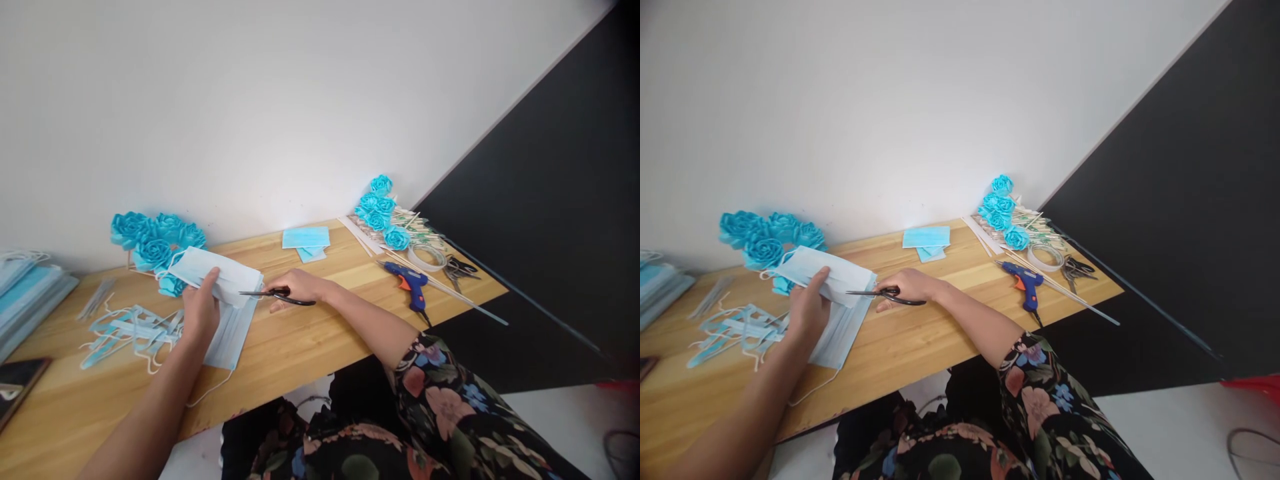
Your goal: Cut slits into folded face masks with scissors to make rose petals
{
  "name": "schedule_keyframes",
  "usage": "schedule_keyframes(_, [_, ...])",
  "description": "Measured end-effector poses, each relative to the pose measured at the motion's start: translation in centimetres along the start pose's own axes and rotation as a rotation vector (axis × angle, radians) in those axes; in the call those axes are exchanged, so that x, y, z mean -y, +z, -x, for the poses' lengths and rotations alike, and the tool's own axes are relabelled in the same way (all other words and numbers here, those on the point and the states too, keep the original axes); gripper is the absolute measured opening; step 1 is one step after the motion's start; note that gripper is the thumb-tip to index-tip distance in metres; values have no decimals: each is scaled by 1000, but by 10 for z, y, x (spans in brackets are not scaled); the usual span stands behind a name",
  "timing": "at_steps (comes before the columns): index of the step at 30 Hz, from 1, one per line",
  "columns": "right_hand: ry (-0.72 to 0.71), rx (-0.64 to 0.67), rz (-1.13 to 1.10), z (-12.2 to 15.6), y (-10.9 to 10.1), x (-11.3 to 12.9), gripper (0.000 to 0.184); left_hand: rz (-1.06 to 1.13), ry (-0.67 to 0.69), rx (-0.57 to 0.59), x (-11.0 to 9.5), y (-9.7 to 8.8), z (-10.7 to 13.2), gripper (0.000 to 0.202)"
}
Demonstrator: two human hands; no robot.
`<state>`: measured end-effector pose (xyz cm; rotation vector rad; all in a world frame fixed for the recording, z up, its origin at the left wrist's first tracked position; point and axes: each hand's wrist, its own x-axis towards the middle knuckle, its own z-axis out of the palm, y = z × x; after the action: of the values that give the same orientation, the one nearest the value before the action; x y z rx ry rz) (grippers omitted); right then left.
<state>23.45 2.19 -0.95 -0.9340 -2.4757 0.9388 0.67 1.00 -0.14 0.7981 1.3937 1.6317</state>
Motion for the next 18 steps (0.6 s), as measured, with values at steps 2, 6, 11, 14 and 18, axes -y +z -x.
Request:
schedule_keyframes(2, [-1, 4, 6, 0, 0, 0, 49, 51, -26, 4, 2, 1, -2, 33])
schedule_keyframes(6, [-24, -5, -4, 1, 0, -1, 50, 129, -53, 8, 3, 2, -2, 27])
schedule_keyframes(11, [-49, 0, 16, -1, 2, -4, 52, 167, -50, 11, 0, 5, 2, 17])
schedule_keyframes(14, [-51, 8, 25, -2, 3, -5, 51, 163, -56, 12, 0, 4, 1, 15])
schedule_keyframes(18, [-42, 19, 39, -1, 2, -3, 48, 142, -27, 38, 8, -1, -6, 21])
